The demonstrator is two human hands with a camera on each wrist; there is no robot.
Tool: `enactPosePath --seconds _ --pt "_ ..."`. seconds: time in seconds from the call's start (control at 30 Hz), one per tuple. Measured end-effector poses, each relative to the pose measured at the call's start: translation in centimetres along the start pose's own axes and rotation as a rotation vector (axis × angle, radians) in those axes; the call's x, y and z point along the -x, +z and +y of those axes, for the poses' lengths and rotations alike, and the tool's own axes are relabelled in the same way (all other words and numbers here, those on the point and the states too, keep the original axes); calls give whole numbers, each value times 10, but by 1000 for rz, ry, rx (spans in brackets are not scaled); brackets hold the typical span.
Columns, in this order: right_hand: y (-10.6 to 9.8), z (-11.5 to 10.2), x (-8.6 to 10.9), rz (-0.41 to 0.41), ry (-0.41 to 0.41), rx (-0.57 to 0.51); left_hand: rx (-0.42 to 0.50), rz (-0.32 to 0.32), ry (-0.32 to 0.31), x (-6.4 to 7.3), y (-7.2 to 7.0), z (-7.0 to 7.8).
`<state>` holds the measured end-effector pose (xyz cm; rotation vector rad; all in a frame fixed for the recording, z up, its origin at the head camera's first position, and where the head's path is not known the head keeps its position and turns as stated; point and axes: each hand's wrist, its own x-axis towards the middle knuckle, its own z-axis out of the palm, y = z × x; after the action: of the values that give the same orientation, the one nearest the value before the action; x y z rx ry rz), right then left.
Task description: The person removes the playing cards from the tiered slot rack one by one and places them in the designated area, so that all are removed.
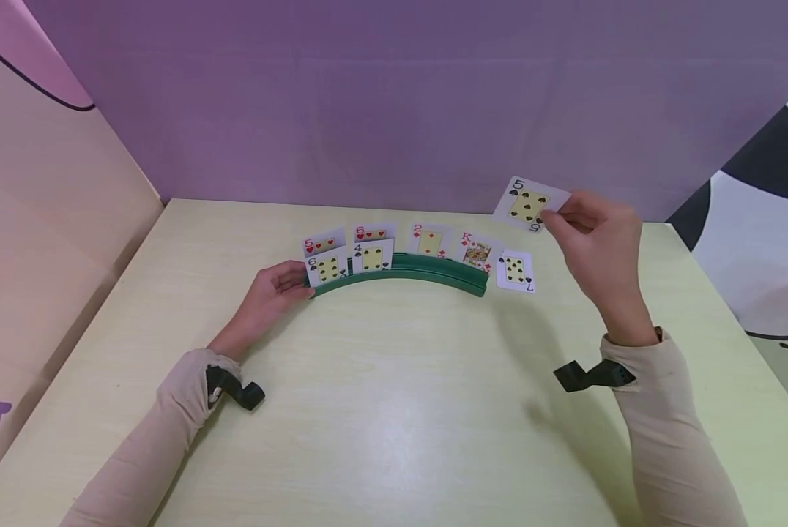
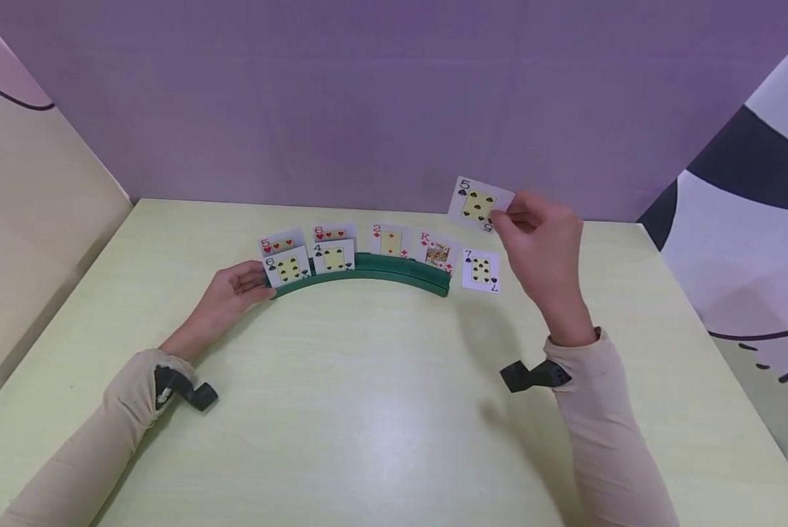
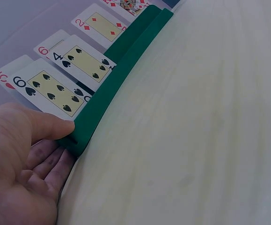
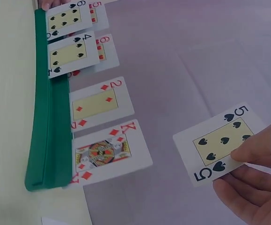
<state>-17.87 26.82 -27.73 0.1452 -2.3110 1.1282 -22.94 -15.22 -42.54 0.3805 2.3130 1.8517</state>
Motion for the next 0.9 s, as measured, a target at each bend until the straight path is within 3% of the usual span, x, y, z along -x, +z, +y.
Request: enactPosePath --seconds 0.33,0.57,0.9 --pt "-17 19 -5 61 88 24 -6 7 9 0 0 -2" --pt "-20 37 -8 40 180 85 0 9 16 0 -1 -2" --pt "-25 69 -12 16 305 72 28 1 16 -1 -1 -3"
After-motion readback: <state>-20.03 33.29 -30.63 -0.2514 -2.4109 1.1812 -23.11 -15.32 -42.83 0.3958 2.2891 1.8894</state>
